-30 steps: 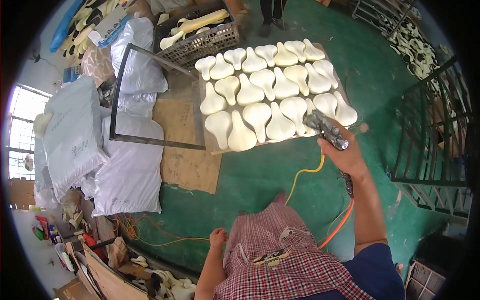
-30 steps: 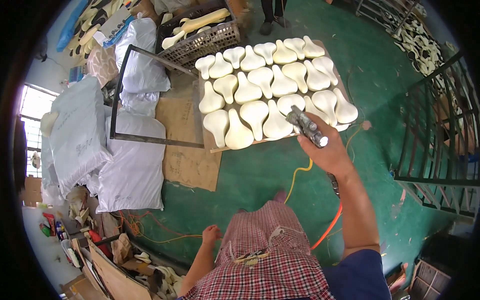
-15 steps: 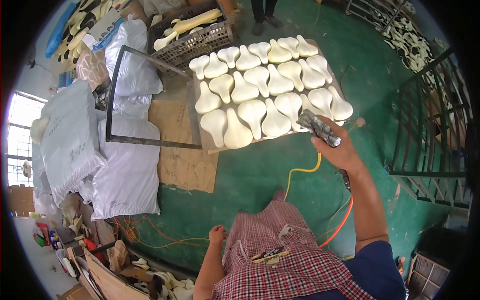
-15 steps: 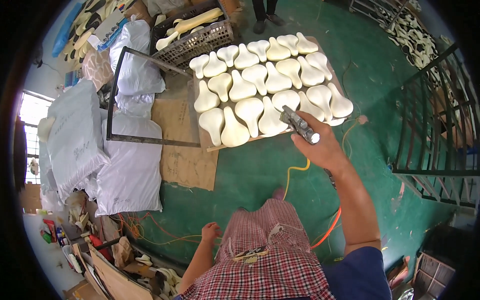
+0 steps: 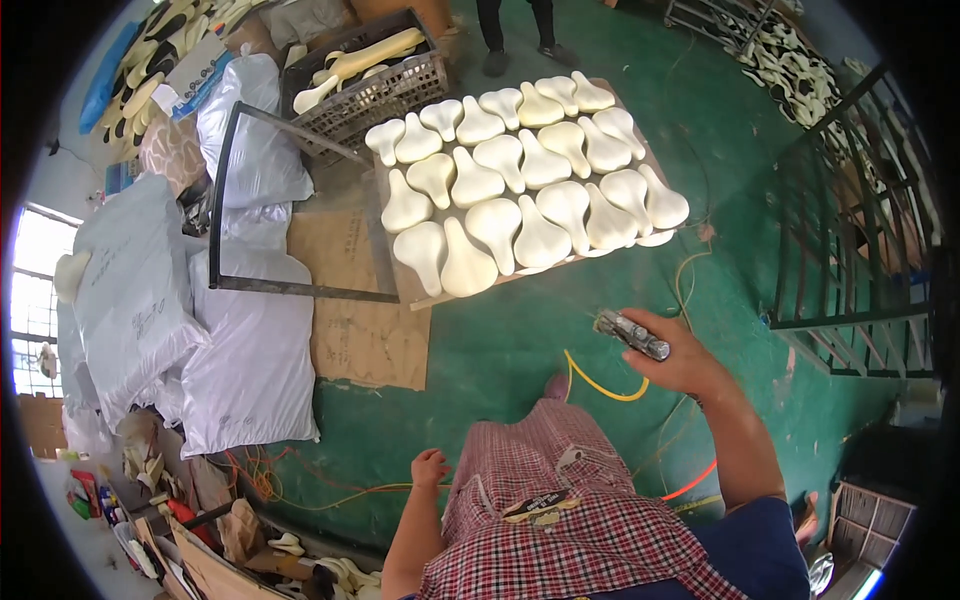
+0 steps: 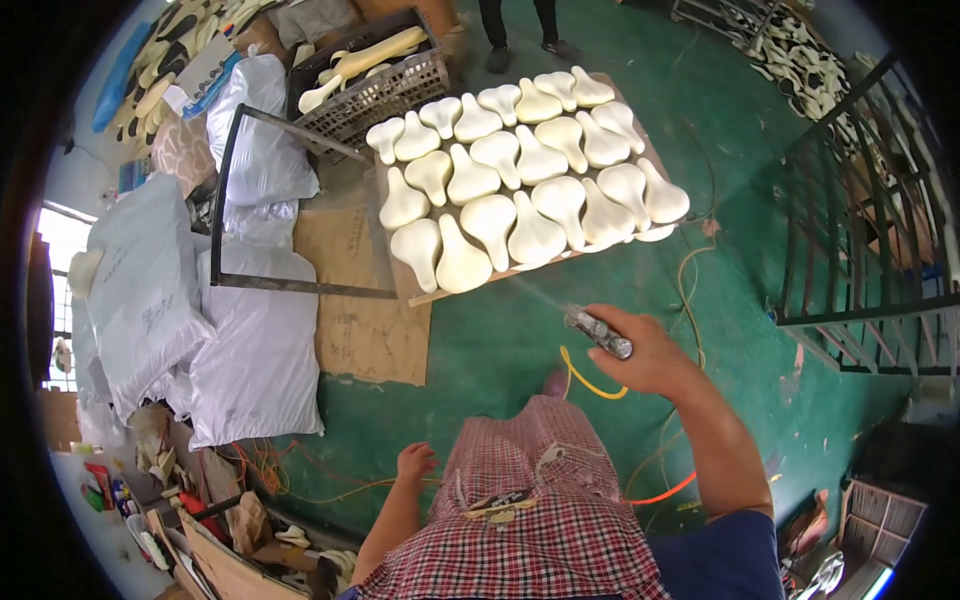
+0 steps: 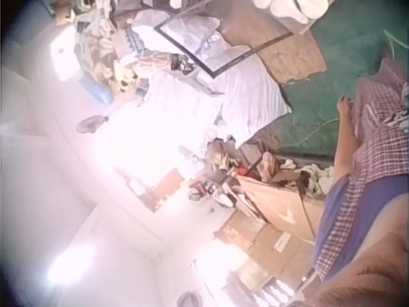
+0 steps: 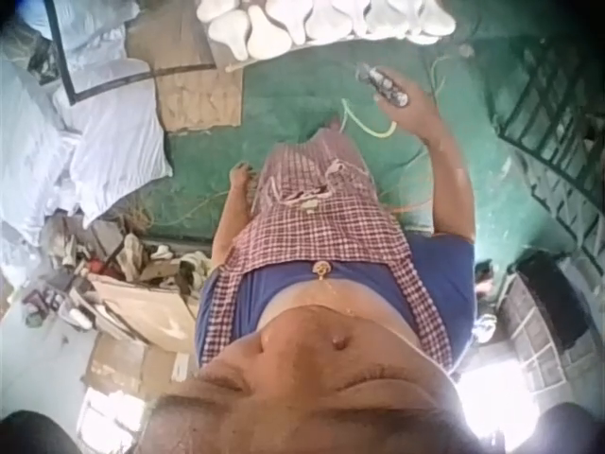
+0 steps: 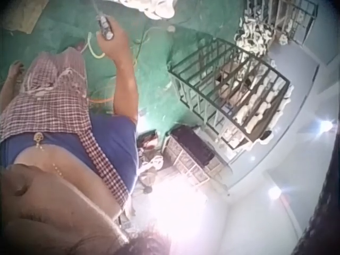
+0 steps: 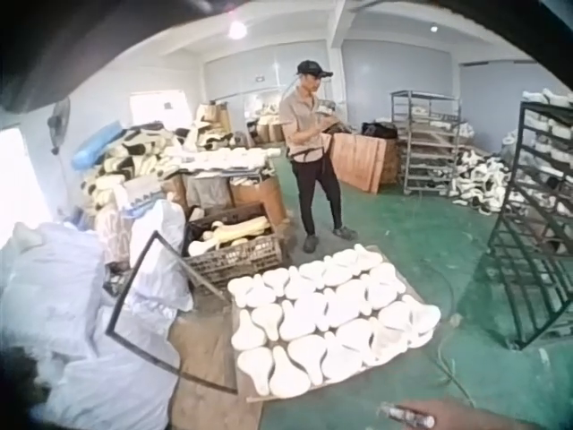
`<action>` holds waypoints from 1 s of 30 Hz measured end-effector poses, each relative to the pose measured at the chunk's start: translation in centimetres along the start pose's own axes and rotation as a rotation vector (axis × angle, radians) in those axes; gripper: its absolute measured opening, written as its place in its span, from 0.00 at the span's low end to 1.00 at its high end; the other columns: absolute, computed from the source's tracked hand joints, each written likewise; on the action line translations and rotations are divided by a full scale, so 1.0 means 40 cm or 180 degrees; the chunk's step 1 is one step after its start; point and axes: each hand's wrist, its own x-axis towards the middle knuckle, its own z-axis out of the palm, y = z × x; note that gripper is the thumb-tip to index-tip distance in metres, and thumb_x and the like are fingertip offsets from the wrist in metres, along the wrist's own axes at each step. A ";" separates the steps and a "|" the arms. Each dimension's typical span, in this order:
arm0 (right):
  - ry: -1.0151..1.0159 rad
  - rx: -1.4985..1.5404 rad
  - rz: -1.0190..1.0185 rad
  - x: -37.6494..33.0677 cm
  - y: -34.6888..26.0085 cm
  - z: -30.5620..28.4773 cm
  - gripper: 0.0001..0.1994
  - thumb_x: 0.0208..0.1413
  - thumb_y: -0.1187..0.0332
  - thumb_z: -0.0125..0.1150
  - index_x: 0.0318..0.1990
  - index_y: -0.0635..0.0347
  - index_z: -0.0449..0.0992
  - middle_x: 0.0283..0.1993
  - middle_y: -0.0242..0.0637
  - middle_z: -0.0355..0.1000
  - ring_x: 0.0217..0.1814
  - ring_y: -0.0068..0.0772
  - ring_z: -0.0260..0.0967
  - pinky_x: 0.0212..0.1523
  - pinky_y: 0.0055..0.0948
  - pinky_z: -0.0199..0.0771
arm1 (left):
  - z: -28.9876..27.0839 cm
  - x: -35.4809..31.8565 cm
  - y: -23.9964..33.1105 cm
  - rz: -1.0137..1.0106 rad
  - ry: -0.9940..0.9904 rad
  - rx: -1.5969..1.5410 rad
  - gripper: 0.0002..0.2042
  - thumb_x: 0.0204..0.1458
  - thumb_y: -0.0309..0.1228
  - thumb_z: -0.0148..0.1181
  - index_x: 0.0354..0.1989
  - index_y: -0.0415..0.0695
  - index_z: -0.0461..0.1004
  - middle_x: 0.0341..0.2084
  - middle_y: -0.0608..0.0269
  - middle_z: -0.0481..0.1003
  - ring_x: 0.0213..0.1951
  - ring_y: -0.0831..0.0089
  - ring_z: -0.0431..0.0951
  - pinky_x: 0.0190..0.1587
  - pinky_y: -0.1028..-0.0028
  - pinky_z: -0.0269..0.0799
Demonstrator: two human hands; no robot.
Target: Applying a spray coating or adhesive to bicycle saddle foam parts and placing them onto storage racks.
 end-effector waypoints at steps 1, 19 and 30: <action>0.0021 -0.0011 0.0013 -0.001 0.005 0.008 0.22 0.39 0.71 0.57 0.47 0.60 0.65 0.31 0.40 0.70 0.30 0.31 0.68 0.32 0.27 0.65 | -0.006 0.001 -0.002 -0.0011 0.0001 0.0080 0.13 0.45 0.29 0.50 0.40 0.39 0.67 0.26 0.59 0.72 0.20 0.71 0.73 0.16 0.77 0.63; 0.0879 0.0188 0.0159 0.024 -0.017 -0.048 0.22 0.39 0.71 0.57 0.47 0.63 0.65 0.34 0.43 0.70 0.36 0.30 0.68 0.38 0.26 0.66 | 0.037 0.002 0.021 -0.0005 0.0078 0.0083 0.12 0.43 0.28 0.50 0.37 0.38 0.69 0.24 0.59 0.72 0.17 0.71 0.73 0.14 0.79 0.61; 0.1215 0.0373 -0.0064 0.132 0.037 -0.159 0.22 0.40 0.71 0.57 0.47 0.63 0.65 0.32 0.39 0.70 0.32 0.25 0.65 0.37 0.24 0.65 | 0.099 -0.026 0.058 0.0076 0.0103 0.0099 0.14 0.44 0.29 0.50 0.41 0.38 0.66 0.26 0.57 0.72 0.20 0.70 0.73 0.17 0.78 0.65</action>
